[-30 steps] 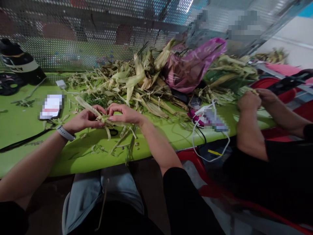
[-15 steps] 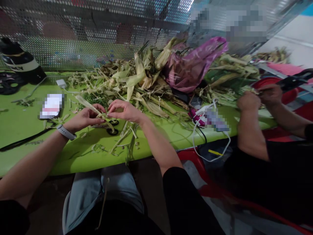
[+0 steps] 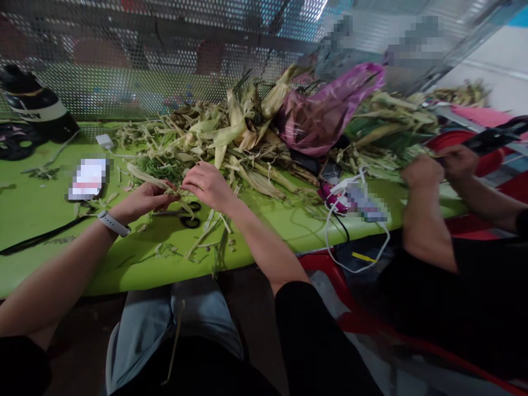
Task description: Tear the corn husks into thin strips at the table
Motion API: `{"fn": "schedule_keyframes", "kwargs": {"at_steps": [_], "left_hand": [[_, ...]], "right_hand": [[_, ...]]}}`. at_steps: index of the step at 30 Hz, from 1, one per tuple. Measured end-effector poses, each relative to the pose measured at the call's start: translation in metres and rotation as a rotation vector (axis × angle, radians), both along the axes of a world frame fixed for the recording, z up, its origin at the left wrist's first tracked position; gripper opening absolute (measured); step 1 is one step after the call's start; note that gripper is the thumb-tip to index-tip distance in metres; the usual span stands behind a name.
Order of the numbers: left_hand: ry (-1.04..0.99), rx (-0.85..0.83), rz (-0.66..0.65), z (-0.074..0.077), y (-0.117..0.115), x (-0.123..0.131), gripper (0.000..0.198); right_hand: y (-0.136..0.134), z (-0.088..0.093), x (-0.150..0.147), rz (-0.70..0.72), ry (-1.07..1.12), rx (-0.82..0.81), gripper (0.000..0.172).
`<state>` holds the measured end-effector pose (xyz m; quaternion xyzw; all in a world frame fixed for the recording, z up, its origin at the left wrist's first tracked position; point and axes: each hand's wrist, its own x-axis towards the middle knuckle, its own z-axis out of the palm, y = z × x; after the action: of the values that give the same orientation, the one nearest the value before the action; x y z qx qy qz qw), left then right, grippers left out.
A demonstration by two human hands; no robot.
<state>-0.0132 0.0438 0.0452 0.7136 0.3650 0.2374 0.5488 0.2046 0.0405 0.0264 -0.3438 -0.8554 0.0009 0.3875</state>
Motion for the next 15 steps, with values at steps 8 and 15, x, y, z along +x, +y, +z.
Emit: {"fn": "schedule_keyframes", "kwargs": {"at_steps": [8, 15], "left_hand": [[0.035, -0.109, -0.075, 0.0004, 0.0006, -0.0012, 0.022], [-0.007, -0.175, -0.146, 0.0025, -0.0027, -0.0021, 0.024]], "right_hand": [[-0.0044, -0.0009, -0.0047, -0.055, 0.137, -0.135, 0.033], [-0.0008, 0.0017, -0.0012, 0.04, 0.576, -0.549, 0.047]]}}
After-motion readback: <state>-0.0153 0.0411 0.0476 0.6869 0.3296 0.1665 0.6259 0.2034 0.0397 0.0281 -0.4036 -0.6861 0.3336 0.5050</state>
